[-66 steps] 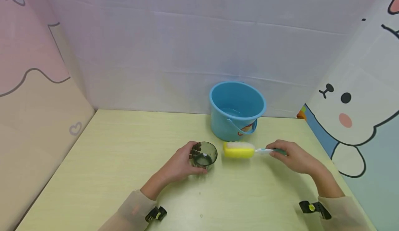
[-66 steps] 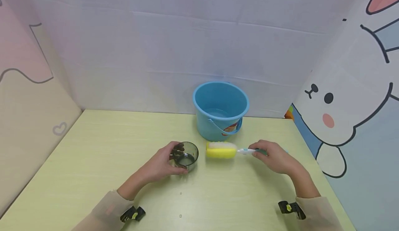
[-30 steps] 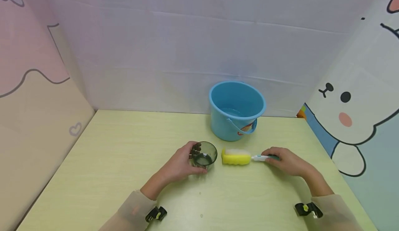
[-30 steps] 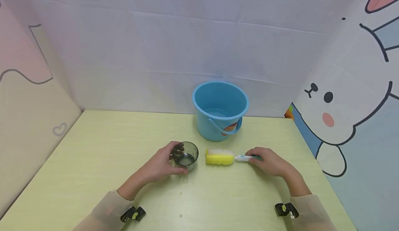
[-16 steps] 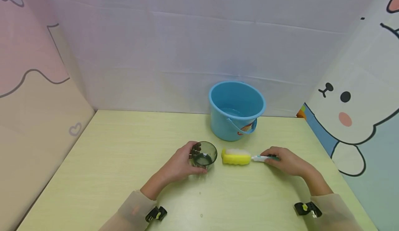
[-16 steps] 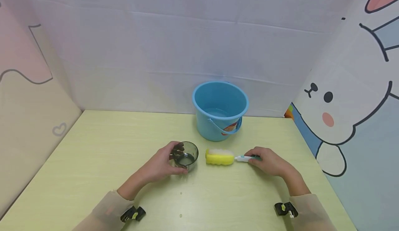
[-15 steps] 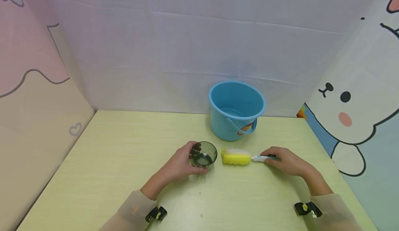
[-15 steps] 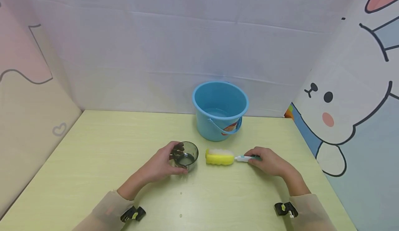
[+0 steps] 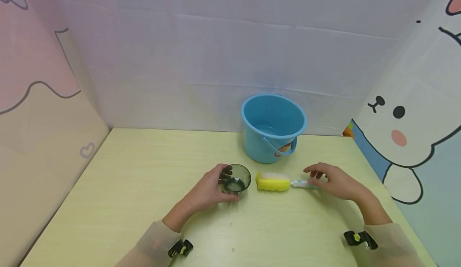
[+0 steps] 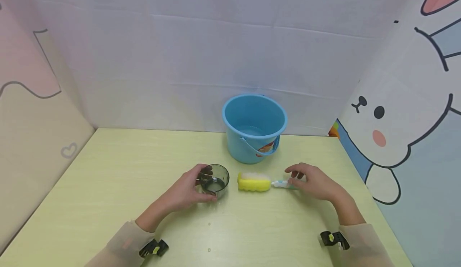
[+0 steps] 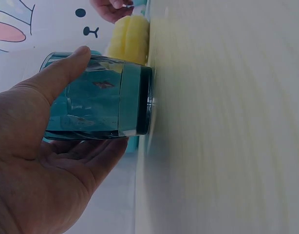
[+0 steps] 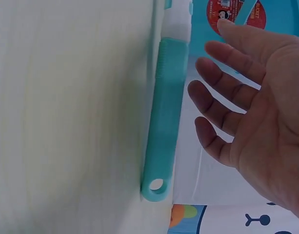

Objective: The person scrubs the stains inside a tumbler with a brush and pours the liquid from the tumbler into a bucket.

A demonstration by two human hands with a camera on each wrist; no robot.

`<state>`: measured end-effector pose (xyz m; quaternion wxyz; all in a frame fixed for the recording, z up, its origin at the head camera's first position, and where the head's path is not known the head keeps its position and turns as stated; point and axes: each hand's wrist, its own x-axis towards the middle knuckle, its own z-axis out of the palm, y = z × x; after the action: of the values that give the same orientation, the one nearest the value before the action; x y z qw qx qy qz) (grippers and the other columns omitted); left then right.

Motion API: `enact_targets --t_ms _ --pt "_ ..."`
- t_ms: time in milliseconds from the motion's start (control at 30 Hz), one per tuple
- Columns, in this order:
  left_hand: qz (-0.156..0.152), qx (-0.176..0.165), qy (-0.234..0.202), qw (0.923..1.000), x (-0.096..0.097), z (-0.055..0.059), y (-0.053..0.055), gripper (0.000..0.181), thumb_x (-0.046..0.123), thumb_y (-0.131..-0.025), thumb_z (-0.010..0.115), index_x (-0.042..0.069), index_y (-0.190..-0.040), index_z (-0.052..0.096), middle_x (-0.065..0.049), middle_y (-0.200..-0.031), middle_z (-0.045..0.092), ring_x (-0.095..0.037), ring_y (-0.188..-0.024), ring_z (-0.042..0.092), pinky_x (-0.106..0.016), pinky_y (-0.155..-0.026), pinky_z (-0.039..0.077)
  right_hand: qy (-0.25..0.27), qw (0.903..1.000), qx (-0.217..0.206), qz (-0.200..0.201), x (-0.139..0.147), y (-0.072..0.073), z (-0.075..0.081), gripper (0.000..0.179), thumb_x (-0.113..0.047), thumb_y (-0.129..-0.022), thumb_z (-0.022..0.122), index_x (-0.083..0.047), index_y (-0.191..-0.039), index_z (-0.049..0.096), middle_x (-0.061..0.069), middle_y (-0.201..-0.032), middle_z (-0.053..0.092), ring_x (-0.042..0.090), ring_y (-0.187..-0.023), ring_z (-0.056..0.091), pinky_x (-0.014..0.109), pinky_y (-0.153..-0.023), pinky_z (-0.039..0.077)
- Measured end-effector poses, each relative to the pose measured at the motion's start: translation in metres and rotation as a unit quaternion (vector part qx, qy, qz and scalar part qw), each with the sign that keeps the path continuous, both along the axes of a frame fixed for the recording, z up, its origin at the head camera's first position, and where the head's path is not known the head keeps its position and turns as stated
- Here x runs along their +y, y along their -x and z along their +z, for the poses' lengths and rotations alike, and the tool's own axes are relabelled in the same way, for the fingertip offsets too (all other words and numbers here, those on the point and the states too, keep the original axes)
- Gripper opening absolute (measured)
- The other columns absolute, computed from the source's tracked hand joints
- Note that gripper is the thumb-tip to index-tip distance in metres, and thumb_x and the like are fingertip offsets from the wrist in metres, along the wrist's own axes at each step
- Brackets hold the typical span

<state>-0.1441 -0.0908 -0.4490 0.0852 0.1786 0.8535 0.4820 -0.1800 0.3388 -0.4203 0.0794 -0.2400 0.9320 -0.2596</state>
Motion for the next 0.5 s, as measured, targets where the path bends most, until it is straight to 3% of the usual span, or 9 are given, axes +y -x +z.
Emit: enact_targets --t_ms 300,500 --pt "-0.001 0.001 0.004 1.0000 -0.001 0.000 0.000 0.092 0.030 -0.078 0.098 0.005 -0.149 0.047 -0.010 -0.140 0.061 -0.030 -0.129 0.060 -0.048 -0.109 0.050 0.037 0.9979 0.045 -0.029 -0.005 0.005 0.027 0.041 -0.023 -0.107 0.067 -0.005 -0.143 0.062 0.000 -0.113 0.070 0.021 -0.100 0.064 0.030 -0.081 0.058" --pt "-0.003 0.003 0.001 1.0000 0.000 0.000 0.000 0.091 0.029 -0.077 0.099 0.005 -0.148 0.047 -0.010 -0.139 0.061 -0.029 -0.128 0.060 -0.048 -0.109 0.050 0.053 0.9956 0.055 -0.054 -0.009 0.014 0.045 0.047 -0.024 -0.109 0.064 -0.003 -0.151 0.054 0.010 -0.121 0.069 0.029 -0.107 0.068 0.031 -0.081 0.059"
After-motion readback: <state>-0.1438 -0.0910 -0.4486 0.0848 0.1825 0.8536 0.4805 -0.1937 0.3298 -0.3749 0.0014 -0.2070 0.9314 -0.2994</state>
